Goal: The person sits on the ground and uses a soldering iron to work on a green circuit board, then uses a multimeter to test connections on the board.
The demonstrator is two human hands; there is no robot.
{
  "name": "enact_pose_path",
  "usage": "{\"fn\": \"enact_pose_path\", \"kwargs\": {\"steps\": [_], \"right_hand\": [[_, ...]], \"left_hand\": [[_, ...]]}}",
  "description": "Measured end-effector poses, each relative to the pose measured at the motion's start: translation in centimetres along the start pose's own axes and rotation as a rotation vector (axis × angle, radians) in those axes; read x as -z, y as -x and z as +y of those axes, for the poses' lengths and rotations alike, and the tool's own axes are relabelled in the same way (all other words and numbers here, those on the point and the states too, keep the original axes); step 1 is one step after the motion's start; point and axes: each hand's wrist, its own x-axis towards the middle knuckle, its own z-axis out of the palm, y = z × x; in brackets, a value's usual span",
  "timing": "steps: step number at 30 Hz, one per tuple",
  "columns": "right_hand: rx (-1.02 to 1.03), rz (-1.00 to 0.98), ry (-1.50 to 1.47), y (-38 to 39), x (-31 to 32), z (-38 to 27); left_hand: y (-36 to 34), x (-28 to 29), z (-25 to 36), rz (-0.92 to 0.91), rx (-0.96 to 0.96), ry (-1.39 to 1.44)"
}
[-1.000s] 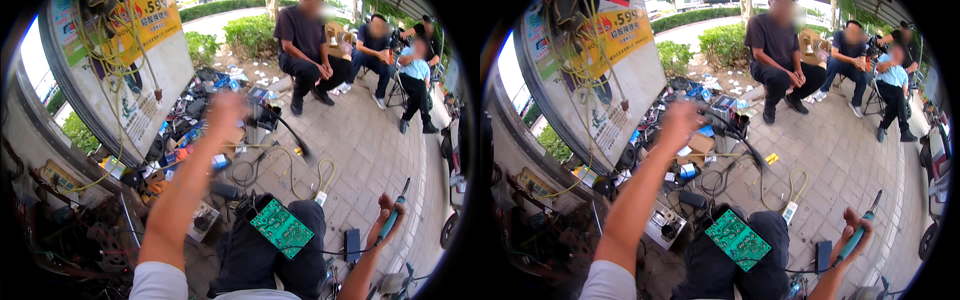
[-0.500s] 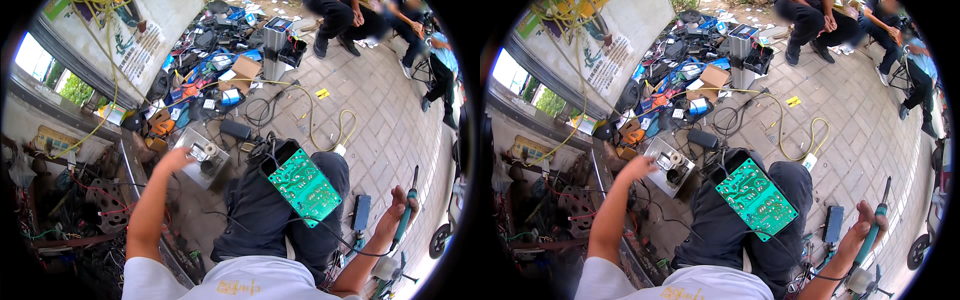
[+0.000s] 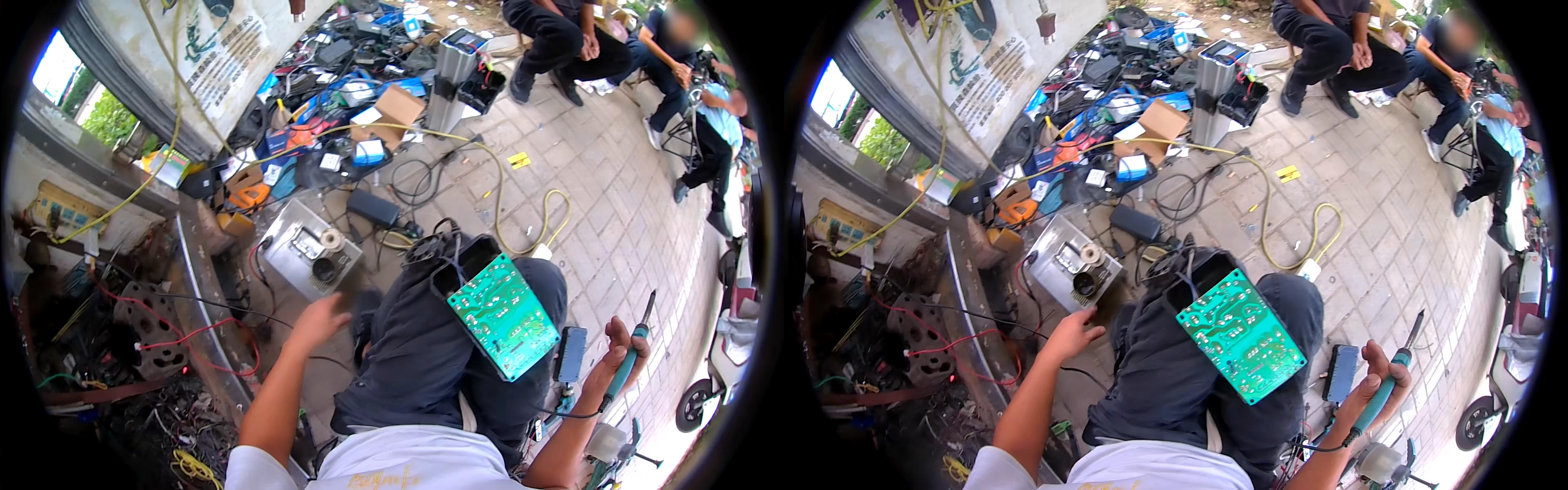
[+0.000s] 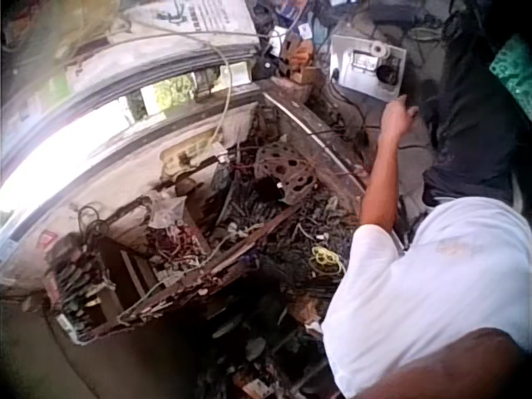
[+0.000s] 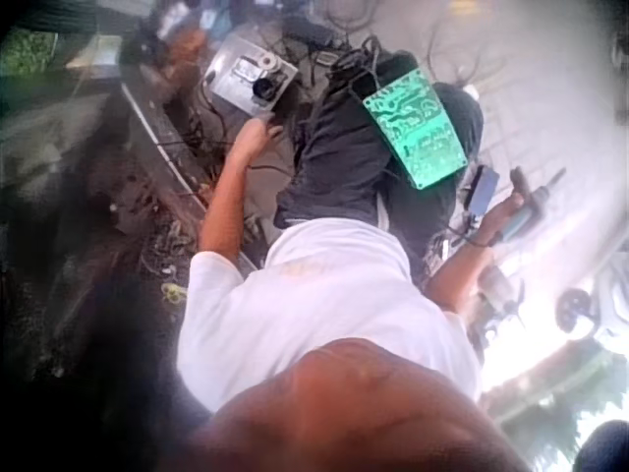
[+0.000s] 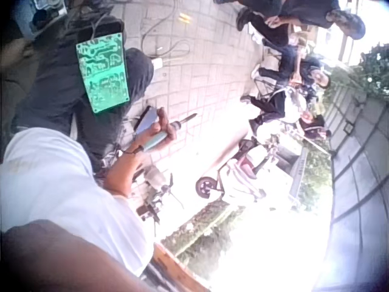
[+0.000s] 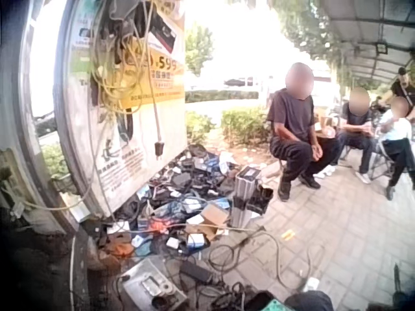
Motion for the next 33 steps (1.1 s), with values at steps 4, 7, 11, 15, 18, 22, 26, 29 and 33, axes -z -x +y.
{"fn": "enact_pose_path", "kwargs": {"steps": [4, 7, 11, 15, 18, 22, 26, 29, 33], "right_hand": [[-0.186, 0.196, -0.19, -1.0, -0.3, -1.3], [-0.15, 0.094, -0.159, -0.2, -0.6, -1.2], [-0.251, -0.052, -0.13, 3.4, -2.5, -0.9], [-0.144, -0.403, -0.132, 6.5, -3.0, -0.9], [-0.162, -0.485, -0.141, 7.1, -2.7, -1.0], [-0.1, -0.587, -0.003, 7.5, -1.9, -1.0], [-0.026, -0.626, 0.08, 7.3, -2.5, -1.2], [0.013, -0.651, 0.128, 6.8, -3.0, -1.0], [0.046, -0.651, 0.124, 6.3, -2.9, -0.6]], "left_hand": [[-1.6, 2.7, 8.1, 0.307, 0.22, 2.117], [-3.7, 2.1, 7.0, 0.197, -0.077, 2.246], [-4.1, 0.2, 10.0, 0.067, -0.054, 1.79], [-2.8, 0.5, 13.3, 0.086, -0.275, 1.484], [-3.4, 0.9, 15.2, 0.107, -0.431, 1.425], [-3.9, 0.8, 16.7, 0.134, -0.431, 1.27], [-5.3, 1.3, 16.5, 0.229, -0.462, 1.174], [-5.0, 3.4, 18.3, 0.206, -0.742, 0.851], [-3.4, 3.6, 20.0, 0.19, -0.869, 0.637]]}}
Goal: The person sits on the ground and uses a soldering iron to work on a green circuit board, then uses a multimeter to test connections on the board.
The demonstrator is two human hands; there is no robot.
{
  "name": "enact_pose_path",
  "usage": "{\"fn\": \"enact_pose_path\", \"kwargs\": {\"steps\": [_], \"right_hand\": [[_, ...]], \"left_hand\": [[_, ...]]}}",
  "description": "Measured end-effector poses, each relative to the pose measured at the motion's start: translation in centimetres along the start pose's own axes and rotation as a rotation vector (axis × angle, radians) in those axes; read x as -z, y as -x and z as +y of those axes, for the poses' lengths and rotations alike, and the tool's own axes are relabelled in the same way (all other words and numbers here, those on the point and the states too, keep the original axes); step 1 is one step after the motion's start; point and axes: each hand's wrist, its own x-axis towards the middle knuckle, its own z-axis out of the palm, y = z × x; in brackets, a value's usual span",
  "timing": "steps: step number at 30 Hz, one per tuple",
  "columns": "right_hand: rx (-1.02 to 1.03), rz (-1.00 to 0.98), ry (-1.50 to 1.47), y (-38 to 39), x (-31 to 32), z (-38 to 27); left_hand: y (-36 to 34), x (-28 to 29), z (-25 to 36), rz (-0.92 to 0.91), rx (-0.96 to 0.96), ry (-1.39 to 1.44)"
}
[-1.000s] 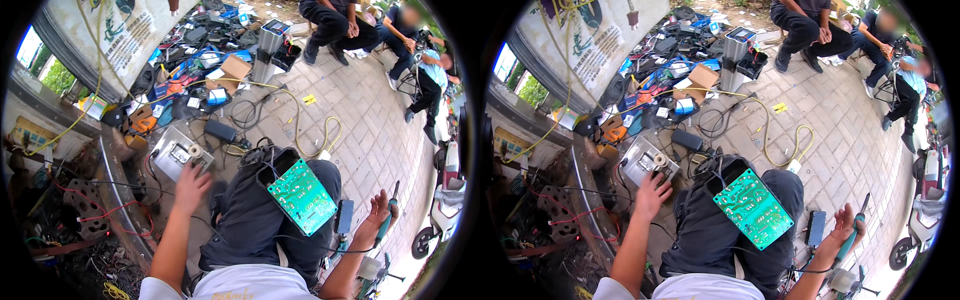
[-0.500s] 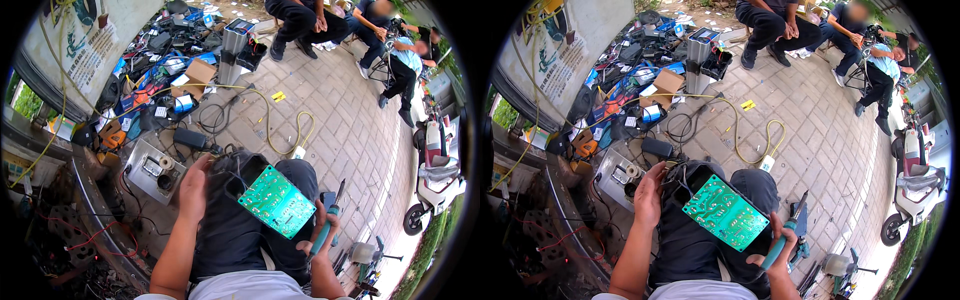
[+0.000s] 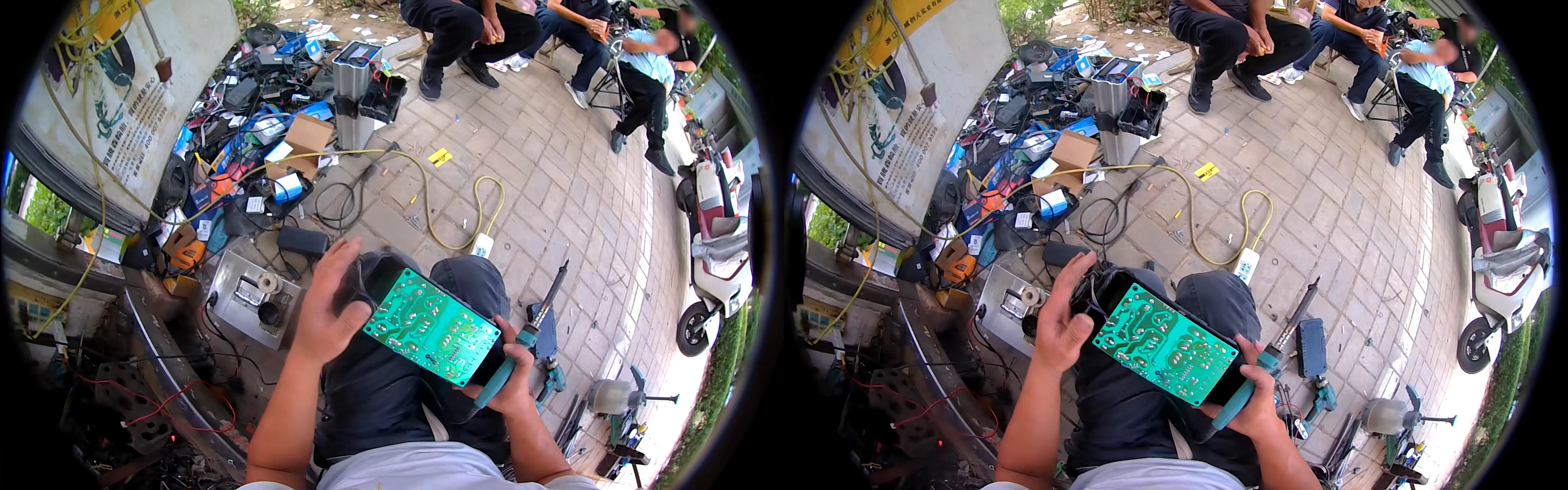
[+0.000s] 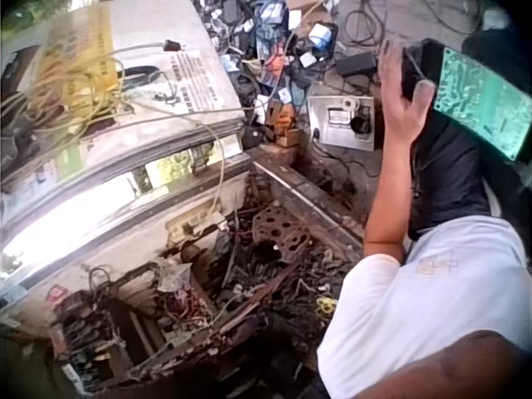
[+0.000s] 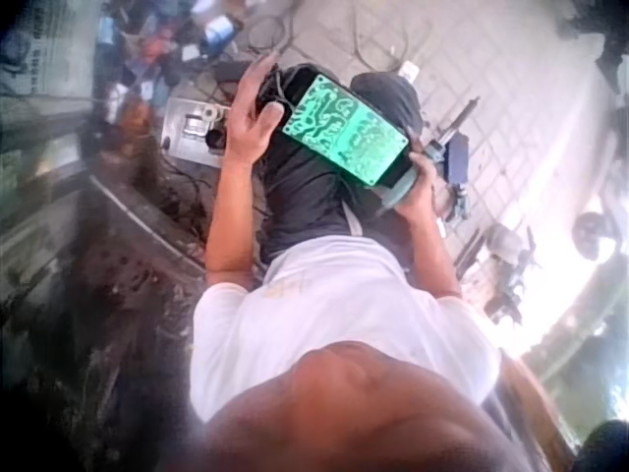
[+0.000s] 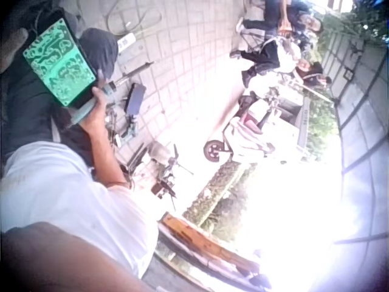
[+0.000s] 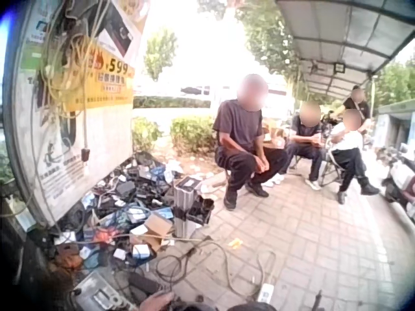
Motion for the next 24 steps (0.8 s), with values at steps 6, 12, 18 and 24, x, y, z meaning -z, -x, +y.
{"fn": "enact_pose_path", "kwargs": {"steps": [6, 12, 18, 24], "right_hand": [[0.015, 0.01, 0.023, -0.2, 0.3, 0.4], [-0.009, 0.003, -0.008, 0.6, 0.1, 0.7], [-0.009, -0.104, -0.099, 0.3, 2.3, 1.5], [-0.014, -0.185, -0.098, -0.9, 3.9, 0.8]], "left_hand": [[1.3, -2.3, 1.4, 0.279, -0.087, -0.302], [4.9, -3.6, 2.8, 0.403, 0.084, -0.234], [8.2, -3.5, 5.2, 0.41, 0.23, -0.142], [10.4, -2.5, 5.3, 0.336, 0.27, -0.096]]}}
